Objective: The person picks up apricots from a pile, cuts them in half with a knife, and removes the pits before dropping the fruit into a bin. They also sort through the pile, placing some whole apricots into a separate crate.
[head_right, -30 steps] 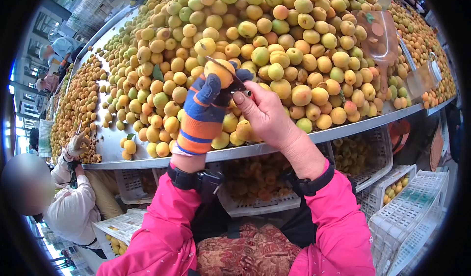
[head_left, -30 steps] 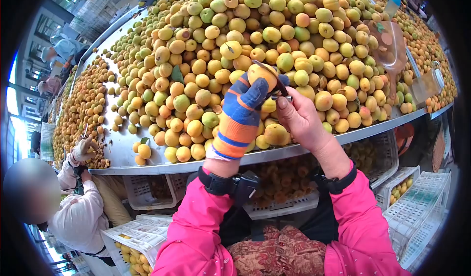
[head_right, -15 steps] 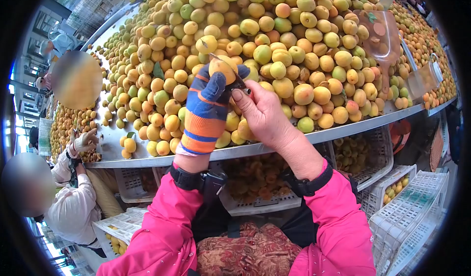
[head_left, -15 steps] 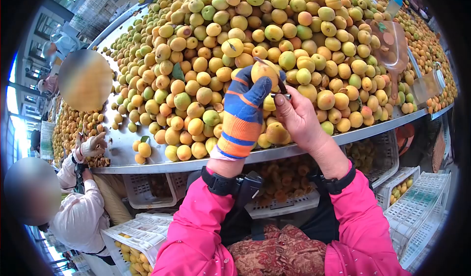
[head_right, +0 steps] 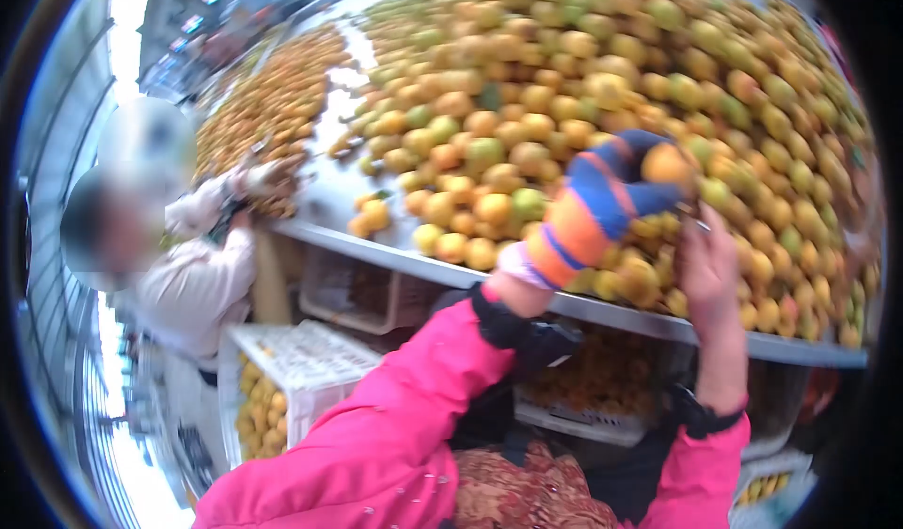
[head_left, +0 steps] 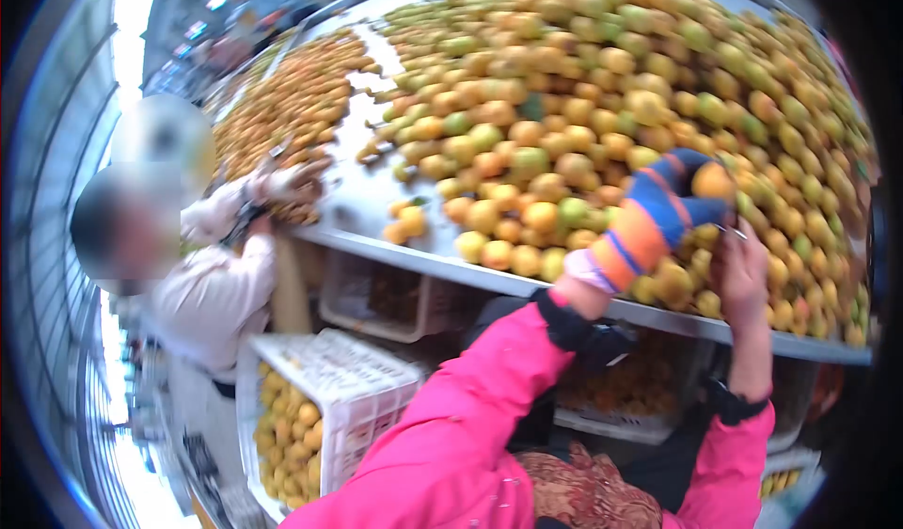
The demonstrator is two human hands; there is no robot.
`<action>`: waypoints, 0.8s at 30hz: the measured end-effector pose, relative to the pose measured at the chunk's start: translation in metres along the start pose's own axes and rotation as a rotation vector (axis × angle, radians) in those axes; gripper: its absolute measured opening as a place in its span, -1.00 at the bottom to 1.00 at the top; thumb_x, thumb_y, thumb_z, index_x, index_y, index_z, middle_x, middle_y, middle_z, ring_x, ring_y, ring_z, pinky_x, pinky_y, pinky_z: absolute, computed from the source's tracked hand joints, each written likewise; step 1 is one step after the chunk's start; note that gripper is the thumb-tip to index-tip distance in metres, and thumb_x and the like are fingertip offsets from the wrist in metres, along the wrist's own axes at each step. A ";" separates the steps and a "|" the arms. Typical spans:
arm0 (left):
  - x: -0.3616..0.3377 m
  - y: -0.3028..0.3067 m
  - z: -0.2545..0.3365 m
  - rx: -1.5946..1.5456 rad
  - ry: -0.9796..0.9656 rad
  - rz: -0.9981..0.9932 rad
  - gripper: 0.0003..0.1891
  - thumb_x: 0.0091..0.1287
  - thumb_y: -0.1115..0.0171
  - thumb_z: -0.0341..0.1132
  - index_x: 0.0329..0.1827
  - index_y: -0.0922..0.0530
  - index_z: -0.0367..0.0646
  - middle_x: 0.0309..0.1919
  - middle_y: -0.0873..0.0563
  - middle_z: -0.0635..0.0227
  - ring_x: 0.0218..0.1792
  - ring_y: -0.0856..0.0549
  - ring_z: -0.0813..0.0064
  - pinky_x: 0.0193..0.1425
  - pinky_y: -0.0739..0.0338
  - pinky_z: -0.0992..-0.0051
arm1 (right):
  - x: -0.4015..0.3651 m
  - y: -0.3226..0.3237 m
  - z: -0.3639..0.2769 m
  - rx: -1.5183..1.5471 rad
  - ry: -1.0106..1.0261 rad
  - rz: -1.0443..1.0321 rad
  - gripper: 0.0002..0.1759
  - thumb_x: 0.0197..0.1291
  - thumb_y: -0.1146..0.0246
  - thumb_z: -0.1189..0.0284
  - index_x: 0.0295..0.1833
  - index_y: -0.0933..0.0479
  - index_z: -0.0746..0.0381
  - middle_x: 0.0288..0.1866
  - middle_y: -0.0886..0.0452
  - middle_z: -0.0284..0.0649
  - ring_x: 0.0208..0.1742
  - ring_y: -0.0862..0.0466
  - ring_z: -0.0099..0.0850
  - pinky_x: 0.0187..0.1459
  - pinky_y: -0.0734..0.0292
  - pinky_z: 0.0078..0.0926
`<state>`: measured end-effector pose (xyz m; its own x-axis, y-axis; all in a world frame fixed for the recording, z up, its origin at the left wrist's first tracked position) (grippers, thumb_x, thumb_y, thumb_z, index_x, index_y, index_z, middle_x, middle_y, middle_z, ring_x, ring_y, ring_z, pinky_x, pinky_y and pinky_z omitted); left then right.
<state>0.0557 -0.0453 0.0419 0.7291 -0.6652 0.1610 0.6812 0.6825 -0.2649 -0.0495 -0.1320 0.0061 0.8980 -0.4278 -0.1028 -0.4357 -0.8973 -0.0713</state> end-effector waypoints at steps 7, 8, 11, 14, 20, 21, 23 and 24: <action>0.000 -0.012 -0.024 -0.400 0.109 0.041 -0.53 0.02 -0.39 -0.42 0.02 -0.46 -0.28 -0.16 -0.62 0.32 -0.18 -0.60 0.58 -0.09 -0.52 0.56 | 0.007 0.003 0.013 -0.012 0.166 0.012 -0.70 0.38 0.05 0.15 -0.20 -0.35 0.17 -0.61 -0.21 -0.56 -0.71 -0.13 -0.77 -0.69 0.05 -0.77; -0.005 -0.016 -0.034 -0.479 0.155 0.079 -0.53 0.08 -0.34 -0.42 0.06 -0.42 -0.28 -0.13 -0.59 0.33 -0.16 -0.58 0.59 -0.06 -0.51 0.58 | 0.009 0.005 0.017 0.030 0.201 0.095 -0.68 0.38 0.05 0.13 -0.26 -0.34 0.15 -0.61 -0.21 -0.55 -0.71 -0.13 -0.76 -0.69 0.04 -0.77; -0.008 -0.021 -0.047 -0.596 0.199 0.091 -0.55 0.13 -0.27 -0.42 0.08 -0.38 -0.30 -0.13 -0.57 0.31 -0.13 -0.55 0.59 -0.02 -0.47 0.59 | 0.011 0.013 0.026 -0.019 0.162 0.157 -0.70 0.39 0.06 0.15 -0.28 -0.33 0.13 -0.62 -0.21 -0.56 -0.70 -0.15 -0.77 -0.68 0.04 -0.77; 0.003 -0.003 -0.021 -0.298 0.065 0.092 -0.63 -0.07 -0.33 -0.48 -0.14 -0.49 -0.29 -0.31 -0.62 0.34 -0.29 -0.58 0.56 -0.18 -0.51 0.55 | 0.017 0.030 0.042 0.018 0.080 0.145 -0.71 0.38 0.04 0.15 -0.23 -0.35 0.13 -0.63 -0.18 -0.58 -0.70 -0.15 -0.79 -0.68 0.04 -0.78; -0.002 -0.005 -0.006 -0.396 0.122 0.054 -0.62 -0.10 -0.34 -0.50 -0.16 -0.50 -0.28 -0.31 -0.62 0.34 -0.28 -0.60 0.58 -0.17 -0.52 0.57 | 0.025 0.035 0.056 0.038 0.107 -0.071 -0.70 0.38 0.03 0.16 -0.18 -0.36 0.19 -0.59 -0.18 -0.55 -0.65 -0.16 -0.78 -0.65 0.02 -0.77; -0.006 -0.015 -0.018 -0.582 0.159 0.054 -0.62 -0.01 -0.31 -0.47 -0.08 -0.47 -0.25 -0.25 -0.61 0.36 -0.21 -0.57 0.61 -0.10 -0.48 0.58 | 0.028 0.037 0.059 0.070 0.168 0.040 -0.71 0.39 0.04 0.18 -0.16 -0.37 0.20 -0.57 -0.20 -0.55 -0.62 -0.18 -0.78 -0.61 0.00 -0.78; -0.009 -0.021 -0.035 -0.667 0.232 0.088 -0.62 0.03 -0.29 -0.45 -0.05 -0.46 -0.24 -0.22 -0.59 0.37 -0.19 -0.55 0.62 -0.08 -0.46 0.60 | 0.027 0.044 0.060 0.104 0.225 0.154 -0.71 0.39 0.04 0.19 -0.15 -0.37 0.21 -0.55 -0.21 -0.55 -0.58 -0.20 -0.78 -0.58 -0.02 -0.79; -0.011 -0.024 -0.044 -0.751 0.304 0.119 -0.62 0.07 -0.27 -0.43 -0.02 -0.44 -0.24 -0.20 -0.58 0.39 -0.17 -0.53 0.64 -0.06 -0.44 0.61 | 0.027 0.044 0.062 0.103 0.189 0.108 -0.71 0.39 0.04 0.20 -0.14 -0.37 0.21 -0.53 -0.22 -0.56 -0.57 -0.19 -0.77 -0.56 -0.02 -0.79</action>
<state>0.0287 -0.0675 0.0045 0.6704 -0.7277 -0.1448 0.2952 0.4407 -0.8477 -0.0486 -0.1759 -0.0616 0.8370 -0.5425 0.0712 -0.5255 -0.8333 -0.1717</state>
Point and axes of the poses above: each hand's wrist, its own x-axis towards the middle knuckle, its own y-axis out of the back of the hand, z = x × y, the point moved 8 cm from there along x, towards the middle knuckle
